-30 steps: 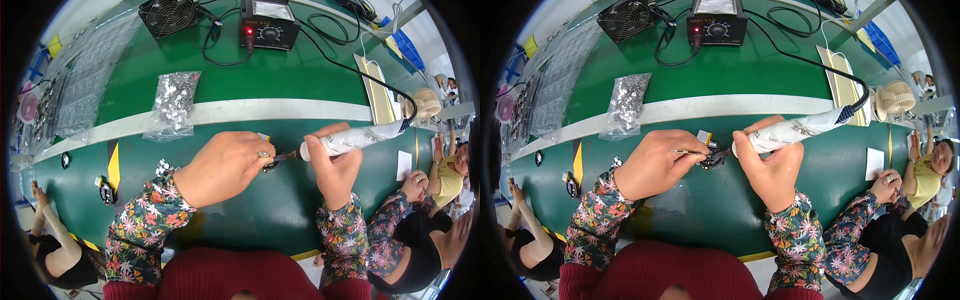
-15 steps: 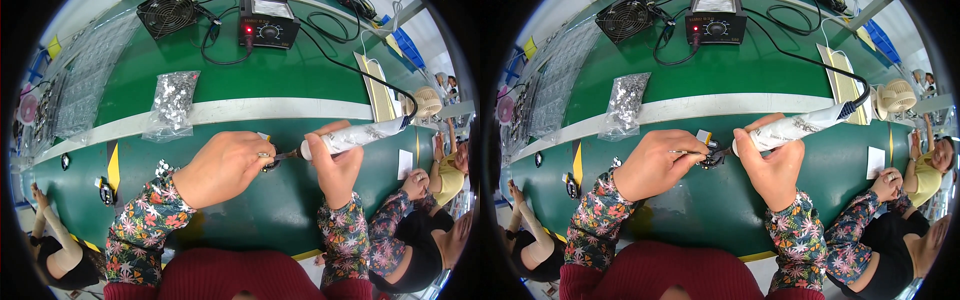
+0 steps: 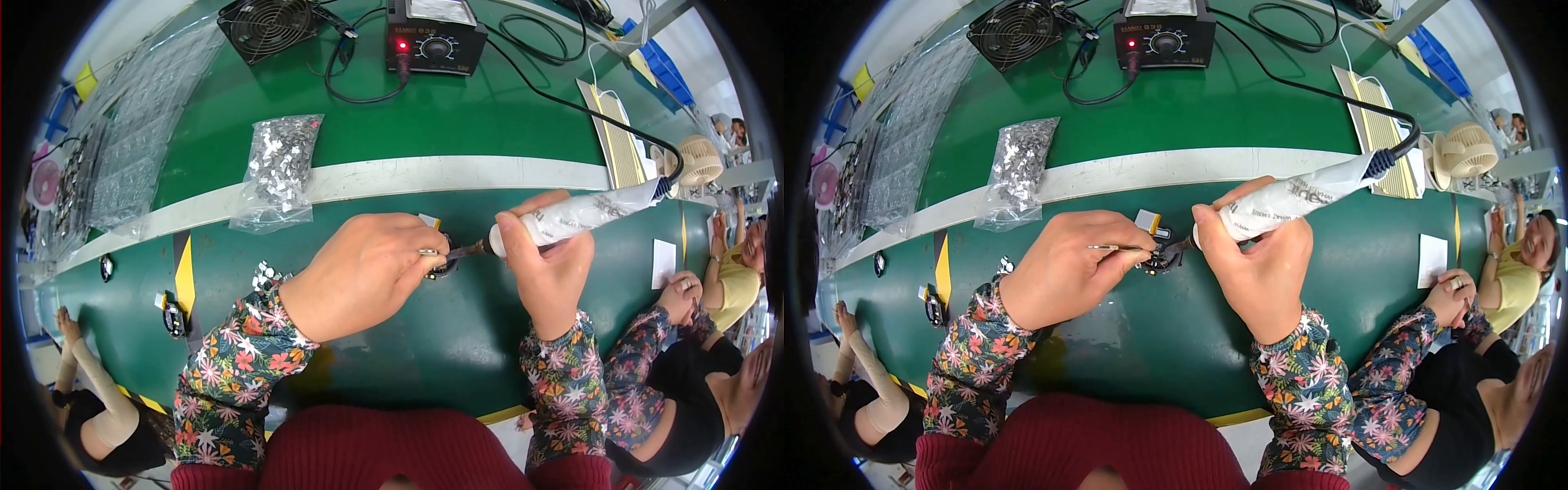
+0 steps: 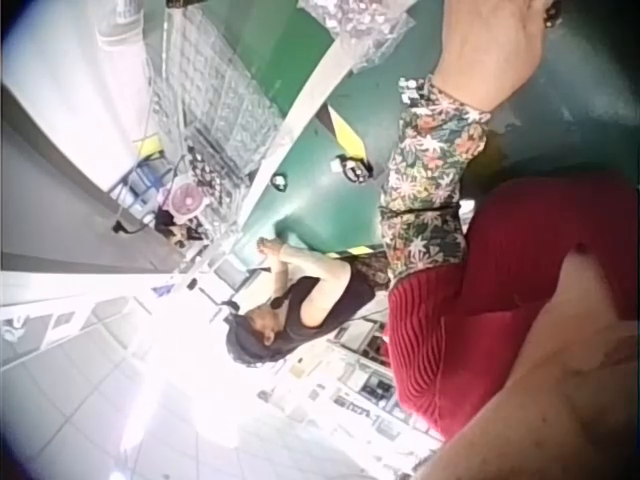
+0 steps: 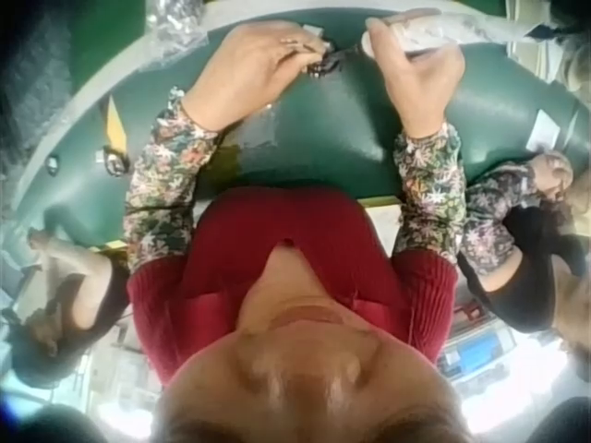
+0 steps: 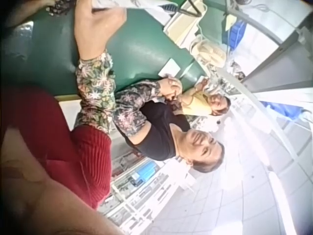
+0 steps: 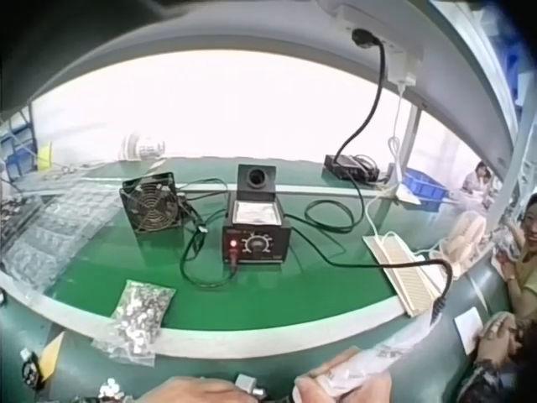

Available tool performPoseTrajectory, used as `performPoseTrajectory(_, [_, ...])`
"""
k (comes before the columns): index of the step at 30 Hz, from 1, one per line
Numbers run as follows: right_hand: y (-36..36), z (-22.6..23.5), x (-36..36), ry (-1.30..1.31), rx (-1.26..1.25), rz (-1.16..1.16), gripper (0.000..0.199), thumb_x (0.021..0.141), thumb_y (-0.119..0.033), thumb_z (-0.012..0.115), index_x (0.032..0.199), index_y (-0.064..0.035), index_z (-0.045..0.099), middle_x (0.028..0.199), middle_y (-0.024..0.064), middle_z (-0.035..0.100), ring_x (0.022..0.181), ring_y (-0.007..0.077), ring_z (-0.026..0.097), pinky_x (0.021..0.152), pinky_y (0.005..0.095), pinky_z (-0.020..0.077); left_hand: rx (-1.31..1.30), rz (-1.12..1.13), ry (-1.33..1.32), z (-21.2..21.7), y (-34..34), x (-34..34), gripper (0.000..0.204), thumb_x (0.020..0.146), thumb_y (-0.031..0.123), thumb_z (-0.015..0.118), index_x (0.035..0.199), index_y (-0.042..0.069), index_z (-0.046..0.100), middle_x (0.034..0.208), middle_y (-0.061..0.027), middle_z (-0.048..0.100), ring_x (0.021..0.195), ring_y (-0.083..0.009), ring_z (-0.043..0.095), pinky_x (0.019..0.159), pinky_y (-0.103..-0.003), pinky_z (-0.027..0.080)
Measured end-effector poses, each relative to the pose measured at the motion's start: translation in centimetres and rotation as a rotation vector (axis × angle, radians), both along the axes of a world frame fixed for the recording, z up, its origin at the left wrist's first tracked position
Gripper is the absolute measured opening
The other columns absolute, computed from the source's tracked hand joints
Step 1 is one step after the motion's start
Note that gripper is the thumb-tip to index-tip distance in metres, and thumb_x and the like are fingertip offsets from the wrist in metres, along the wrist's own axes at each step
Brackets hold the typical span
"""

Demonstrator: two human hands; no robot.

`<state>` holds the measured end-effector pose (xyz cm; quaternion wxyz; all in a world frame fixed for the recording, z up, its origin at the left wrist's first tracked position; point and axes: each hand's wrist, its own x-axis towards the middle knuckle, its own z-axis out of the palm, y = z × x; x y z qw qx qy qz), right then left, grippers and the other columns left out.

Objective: The person assembles components of a small electronic device by soldering small metal parts onto a PCB with a soldering iron and applying adhesive from a dispenser tube to electronic components, using tweezers to handle the small parts.

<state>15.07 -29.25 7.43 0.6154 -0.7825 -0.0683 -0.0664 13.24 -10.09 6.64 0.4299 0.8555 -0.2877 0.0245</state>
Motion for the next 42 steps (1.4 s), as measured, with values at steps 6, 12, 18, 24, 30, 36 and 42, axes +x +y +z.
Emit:
performPoseTrajectory(6, [-0.06, -0.37, 0.48, -0.007, -0.004, 0.021, 0.013, 0.072, -0.001, 0.069, 0.074, 0.0004, 0.056, 0.061, 0.0030, 0.058, 0.053, 0.0074, 0.053, 0.049, 0.0219, 0.0406, -0.016, 0.012, -0.026, -0.23, -0.09, 0.02, 0.009, 0.077, 0.002, 0.062, 0.086, 0.001, 0.063, 0.080, -0.0106, 0.063, 0.072, -0.0285, 0.061, 0.063, -0.035, 0.049])
performPoseTrajectory(12, [-0.51, -0.61, 0.88, -0.085, -0.080, 0.103, 0.010, 0.077, 0.001, 0.063, 0.081, 0.0011, 0.053, 0.067, 0.0027, 0.056, 0.057, 0.0071, 0.051, 0.052, 0.0213, 0.0404, 0.001, 0.026, -0.020, -0.22, -0.26, 0.13, 0.008, 0.077, 0.003, 0.063, 0.085, 0.001, 0.063, 0.079, -0.0107, 0.063, 0.069, -0.0283, 0.061, 0.062, -0.034, 0.049])
performPoseTrajectory(18, [-0.20, -0.53, 0.88, -0.058, -0.062, 0.081, 0.011, 0.075, 0.000, 0.064, 0.079, 0.0007, 0.054, 0.067, 0.0021, 0.056, 0.059, 0.0069, 0.052, 0.053, 0.0217, 0.0406, 0.046, 0.029, 0.025, 0.29, -0.09, 0.13, 0.007, 0.077, 0.003, 0.064, 0.083, 0.000, 0.064, 0.077, -0.0113, 0.063, 0.068, -0.0275, 0.061, 0.060, -0.033, 0.049])
performPoseTrajectory(24, [-0.49, -0.46, 0.97, -0.091, -0.096, 0.076, 0.011, 0.075, -0.001, 0.065, 0.079, 0.0007, 0.054, 0.066, 0.0021, 0.057, 0.058, 0.0067, 0.052, 0.052, 0.0215, 0.0405, 0.036, 0.032, 0.021, 0.33, -0.35, 0.21, 0.007, 0.077, 0.002, 0.063, 0.083, -0.001, 0.064, 0.078, -0.0116, 0.063, 0.068, -0.0266, 0.061, 0.061, -0.032, 0.049])
performPoseTrajectory(30, [-0.62, -0.35, 0.97, -0.071, -0.103, 0.097, 0.011, 0.075, -0.001, 0.065, 0.078, 0.0009, 0.055, 0.066, 0.0031, 0.058, 0.058, 0.0069, 0.053, 0.052, 0.0214, 0.0409, 0.046, 0.042, 0.038, 0.50, -0.29, 0.14, 0.008, 0.077, 0.002, 0.064, 0.084, -0.002, 0.064, 0.078, -0.0121, 0.064, 0.068, -0.0262, 0.061, 0.061, -0.031, 0.049])
performPoseTrajectory(36, [-0.53, -0.44, 0.98, -0.065, -0.100, 0.115, 0.011, 0.075, -0.001, 0.065, 0.078, 0.0010, 0.055, 0.066, 0.0033, 0.058, 0.058, 0.0075, 0.054, 0.052, 0.0215, 0.0412, 0.046, 0.048, 0.064, 0.63, -0.29, 0.12, 0.008, 0.077, 0.003, 0.064, 0.084, -0.002, 0.064, 0.079, -0.0124, 0.064, 0.068, -0.0260, 0.061, 0.061, -0.031, 0.049])
performPoseTrajectory(42, [-0.43, -0.28, 0.73, -0.086, -0.070, 0.111, 0.011, 0.074, 0.000, 0.066, 0.075, 0.0009, 0.055, 0.065, 0.0035, 0.058, 0.058, 0.0077, 0.054, 0.052, 0.0220, 0.0415, 0.048, 0.054, 0.077, 0.52, -0.30, 0.21, 0.009, 0.077, 0.002, 0.064, 0.085, -0.001, 0.065, 0.081, -0.0117, 0.065, 0.068, -0.0230, 0.061, 0.059, -0.029, 0.050])
